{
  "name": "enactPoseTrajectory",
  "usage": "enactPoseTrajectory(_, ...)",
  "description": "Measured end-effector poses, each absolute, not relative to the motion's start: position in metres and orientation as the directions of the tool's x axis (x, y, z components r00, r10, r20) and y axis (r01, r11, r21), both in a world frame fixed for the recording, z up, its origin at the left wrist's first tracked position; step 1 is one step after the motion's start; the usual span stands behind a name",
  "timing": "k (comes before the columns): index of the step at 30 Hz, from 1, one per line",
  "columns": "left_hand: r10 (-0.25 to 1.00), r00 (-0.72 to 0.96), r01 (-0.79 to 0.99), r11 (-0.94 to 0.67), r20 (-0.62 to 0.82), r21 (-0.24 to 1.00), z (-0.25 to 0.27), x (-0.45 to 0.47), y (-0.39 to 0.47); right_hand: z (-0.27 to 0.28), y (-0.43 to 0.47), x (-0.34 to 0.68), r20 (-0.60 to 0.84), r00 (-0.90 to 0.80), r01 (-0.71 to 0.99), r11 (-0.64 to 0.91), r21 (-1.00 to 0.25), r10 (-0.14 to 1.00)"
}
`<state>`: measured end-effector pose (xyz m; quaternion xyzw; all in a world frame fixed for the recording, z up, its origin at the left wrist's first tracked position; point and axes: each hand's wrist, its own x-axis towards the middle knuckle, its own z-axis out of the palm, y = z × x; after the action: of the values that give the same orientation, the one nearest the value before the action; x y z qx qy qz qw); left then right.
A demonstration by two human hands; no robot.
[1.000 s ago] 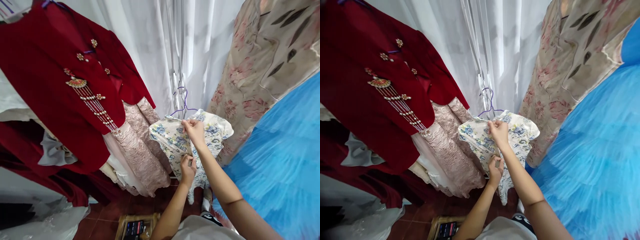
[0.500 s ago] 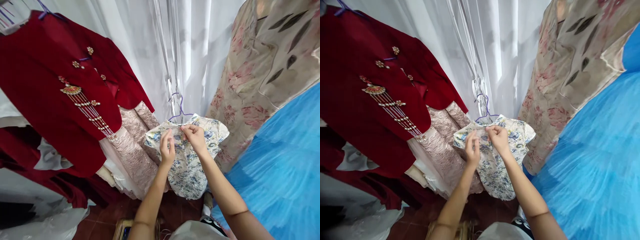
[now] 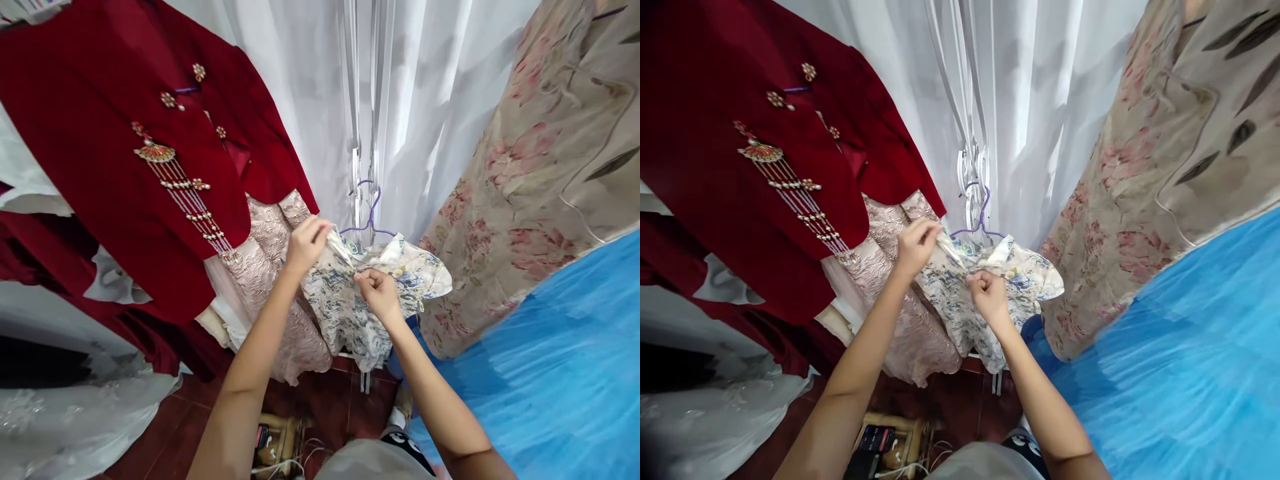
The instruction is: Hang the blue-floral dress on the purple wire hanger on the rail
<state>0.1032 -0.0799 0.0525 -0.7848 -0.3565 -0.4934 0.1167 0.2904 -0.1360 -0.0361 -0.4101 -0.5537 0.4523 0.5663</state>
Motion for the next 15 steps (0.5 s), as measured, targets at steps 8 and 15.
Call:
enactPoseTrajectory(8, 0.674, 0.083, 0.746, -0.53, 0.734, 0.402, 0.021, -0.015, -0.072, -0.072, -0.159, 0.269, 0.153, -0.148, -0.015, 0.153, -0.988, 0.977)
enactPoseTrajectory(15, 0.768, -0.233, 0.614, -0.36, 0.597, 0.703, -0.078, 0.012, -0.124, -0.11, -0.164, 0.272, 0.138, -0.127, 0.136, 0.155, -0.978, 0.982)
